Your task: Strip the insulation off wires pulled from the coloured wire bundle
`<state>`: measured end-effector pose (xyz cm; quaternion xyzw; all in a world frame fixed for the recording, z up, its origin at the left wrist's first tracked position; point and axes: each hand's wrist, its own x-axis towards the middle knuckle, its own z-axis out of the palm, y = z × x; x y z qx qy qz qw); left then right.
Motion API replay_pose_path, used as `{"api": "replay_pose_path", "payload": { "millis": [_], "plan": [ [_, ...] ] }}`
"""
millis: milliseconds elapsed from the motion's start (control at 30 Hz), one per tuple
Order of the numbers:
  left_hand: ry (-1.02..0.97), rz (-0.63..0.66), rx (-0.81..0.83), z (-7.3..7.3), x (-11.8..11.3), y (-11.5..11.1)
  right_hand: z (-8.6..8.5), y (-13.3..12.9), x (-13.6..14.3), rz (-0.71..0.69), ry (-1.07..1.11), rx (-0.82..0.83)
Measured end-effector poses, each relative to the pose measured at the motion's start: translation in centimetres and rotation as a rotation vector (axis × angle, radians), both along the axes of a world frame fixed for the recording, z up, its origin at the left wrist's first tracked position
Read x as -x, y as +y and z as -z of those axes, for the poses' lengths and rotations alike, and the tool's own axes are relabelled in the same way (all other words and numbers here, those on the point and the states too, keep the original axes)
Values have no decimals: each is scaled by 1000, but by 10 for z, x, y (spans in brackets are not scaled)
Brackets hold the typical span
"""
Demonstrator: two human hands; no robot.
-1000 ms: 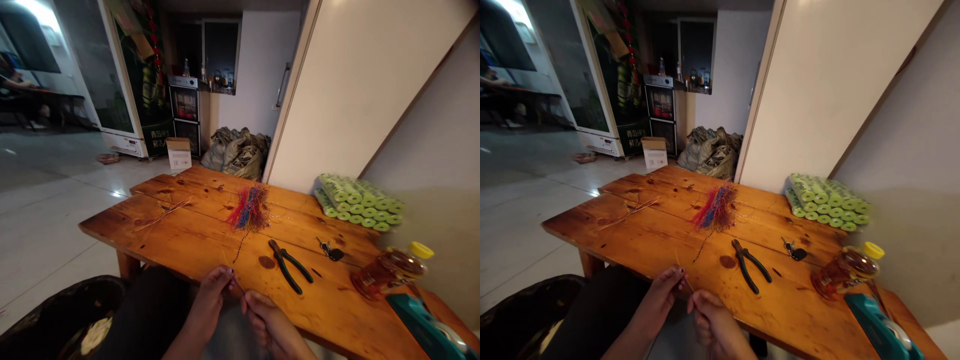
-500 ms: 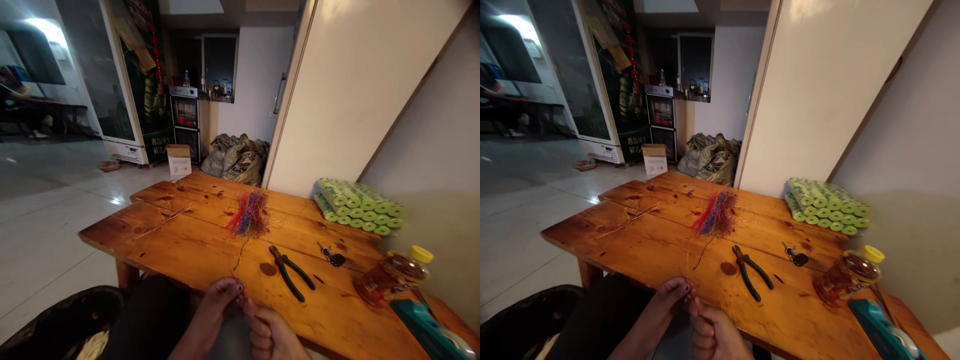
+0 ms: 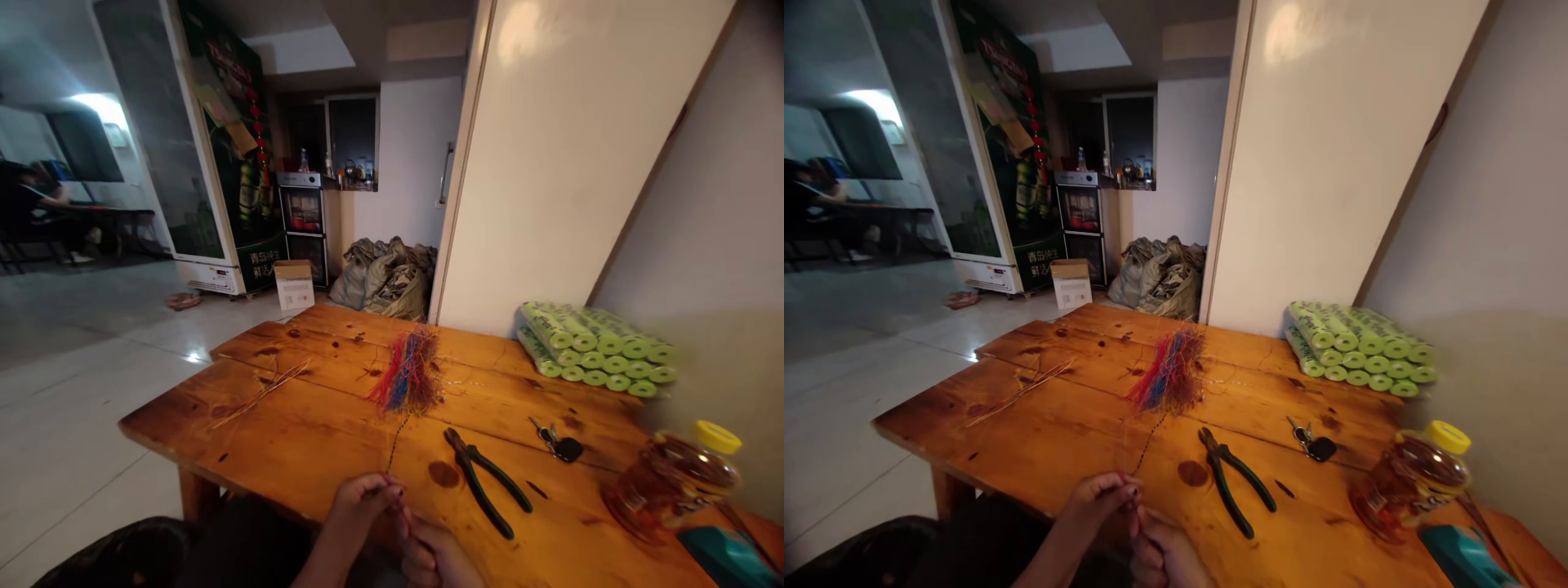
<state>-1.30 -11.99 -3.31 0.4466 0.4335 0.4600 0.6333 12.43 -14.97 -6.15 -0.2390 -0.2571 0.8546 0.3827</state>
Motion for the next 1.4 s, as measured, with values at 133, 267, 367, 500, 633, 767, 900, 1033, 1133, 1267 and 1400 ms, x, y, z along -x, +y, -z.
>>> {"api": "replay_pose_path", "payload": {
  "millis": [133,267,367,500,633,767,900,1033,1133,1267,1400],
  "plan": [
    [-82,-139,-4,-9,4,32,-6,13,3,78,-16,-16],
    [-168,-153,31,-19,1,52,-13,20,-3,259,-38,18],
    [-166,-13,63,-11,-8,53,-15,22,-11,354,-19,32],
    [-127,103,49,6,-20,42,-15,22,-17,387,4,38],
    [-50,168,-45,8,-25,34,-13,21,-13,350,8,28],
    [-15,94,-87,8,-22,34,-12,22,-9,280,-14,6],
    [-196,-177,-47,10,-8,46,-13,22,-11,232,-59,-25],
    [-376,-383,-36,2,13,60,-14,22,-13,228,-142,-84],
    [-429,-483,-30,-5,27,65,-14,21,-14,209,-211,-129],
    [-455,-540,-38,-7,36,65,-13,18,-16,158,-289,-166],
    [-444,-546,-53,-6,37,64,-11,15,-20,160,-264,-154]
  ]
}}
